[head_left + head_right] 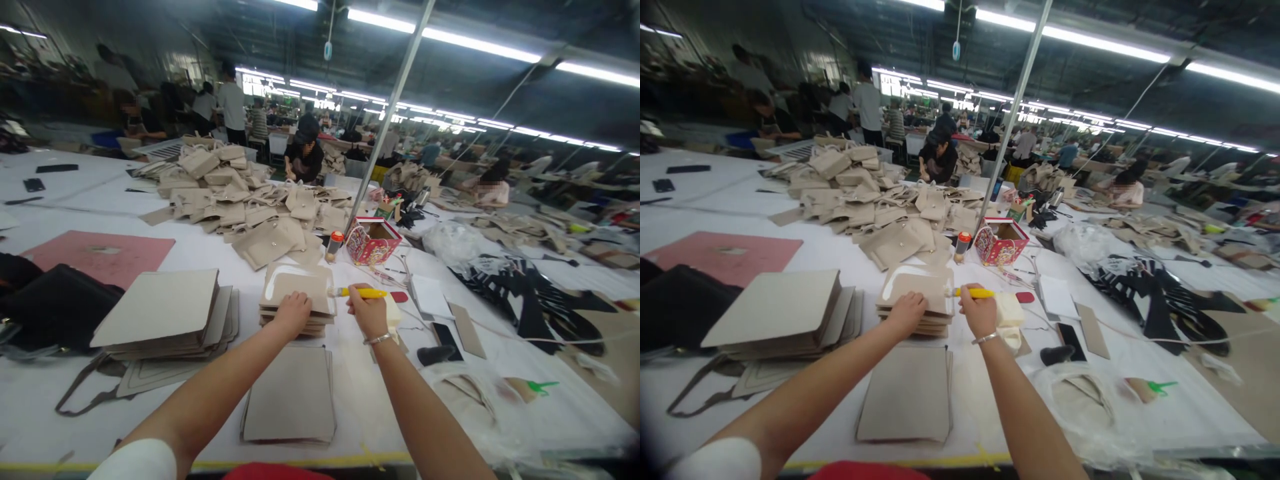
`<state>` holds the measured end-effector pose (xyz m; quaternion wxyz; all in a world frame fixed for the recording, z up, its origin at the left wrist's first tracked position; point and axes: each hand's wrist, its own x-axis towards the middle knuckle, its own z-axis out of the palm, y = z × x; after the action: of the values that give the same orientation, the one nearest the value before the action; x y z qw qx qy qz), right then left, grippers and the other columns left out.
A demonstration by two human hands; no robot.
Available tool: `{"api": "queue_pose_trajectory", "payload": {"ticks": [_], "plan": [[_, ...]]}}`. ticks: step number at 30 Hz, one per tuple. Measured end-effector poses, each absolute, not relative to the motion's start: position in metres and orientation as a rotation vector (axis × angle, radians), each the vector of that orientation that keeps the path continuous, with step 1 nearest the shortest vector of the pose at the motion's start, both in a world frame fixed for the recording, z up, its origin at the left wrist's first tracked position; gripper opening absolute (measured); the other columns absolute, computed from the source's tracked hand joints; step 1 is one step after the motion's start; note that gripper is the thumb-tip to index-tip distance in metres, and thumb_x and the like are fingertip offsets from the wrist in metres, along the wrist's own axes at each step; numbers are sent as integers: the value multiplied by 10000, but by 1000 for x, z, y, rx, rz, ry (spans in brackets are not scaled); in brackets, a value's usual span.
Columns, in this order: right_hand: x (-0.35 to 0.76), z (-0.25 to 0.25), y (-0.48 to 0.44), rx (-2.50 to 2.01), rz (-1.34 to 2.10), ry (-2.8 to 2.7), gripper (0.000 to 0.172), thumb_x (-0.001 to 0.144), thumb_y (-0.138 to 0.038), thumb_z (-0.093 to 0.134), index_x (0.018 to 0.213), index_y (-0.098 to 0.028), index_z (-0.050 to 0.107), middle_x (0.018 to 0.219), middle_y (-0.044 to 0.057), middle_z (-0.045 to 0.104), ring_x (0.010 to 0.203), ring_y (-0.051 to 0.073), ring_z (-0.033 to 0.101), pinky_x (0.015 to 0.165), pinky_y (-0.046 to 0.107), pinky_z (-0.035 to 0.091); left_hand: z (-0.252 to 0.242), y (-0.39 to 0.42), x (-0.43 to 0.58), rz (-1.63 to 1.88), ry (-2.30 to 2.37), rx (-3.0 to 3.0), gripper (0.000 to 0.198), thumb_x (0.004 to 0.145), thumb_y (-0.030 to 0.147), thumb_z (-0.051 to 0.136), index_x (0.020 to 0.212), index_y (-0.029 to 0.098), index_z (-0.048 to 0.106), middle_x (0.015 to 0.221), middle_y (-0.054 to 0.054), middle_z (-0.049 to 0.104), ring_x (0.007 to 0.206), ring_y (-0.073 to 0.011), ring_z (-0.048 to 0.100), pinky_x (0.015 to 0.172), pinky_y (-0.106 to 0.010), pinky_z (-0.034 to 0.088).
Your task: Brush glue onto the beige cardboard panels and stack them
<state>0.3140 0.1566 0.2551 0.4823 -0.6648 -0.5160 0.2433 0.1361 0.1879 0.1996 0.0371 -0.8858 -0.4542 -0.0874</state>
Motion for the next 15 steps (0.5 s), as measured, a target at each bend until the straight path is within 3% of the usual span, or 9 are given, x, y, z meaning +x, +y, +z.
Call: {"api": "queue_pose_trajectory", "payload": {"ticks": [7, 15], "plan": [[216, 255, 236, -1286, 1173, -1651, 206, 713, -363, 579, 756, -162, 601, 494, -31, 592, 372, 61, 493, 360, 132, 372, 191, 176, 148, -161, -1480, -2685, 319, 826, 113, 378, 1089, 33, 541, 1070, -209, 540, 986, -292, 478, 764, -397, 392], [244, 241, 286, -1726, 708, -1327, 256, 764, -316, 497, 677, -96, 594, 523, 7, 606, 403, 45, 503, 438, 134, 371, 195, 184, 140, -239, -1460, -2707, 258, 830, 136, 399, 1035, 79, 544, 1009, -158, 544, 927, -273, 496, 712, -376, 424]]}}
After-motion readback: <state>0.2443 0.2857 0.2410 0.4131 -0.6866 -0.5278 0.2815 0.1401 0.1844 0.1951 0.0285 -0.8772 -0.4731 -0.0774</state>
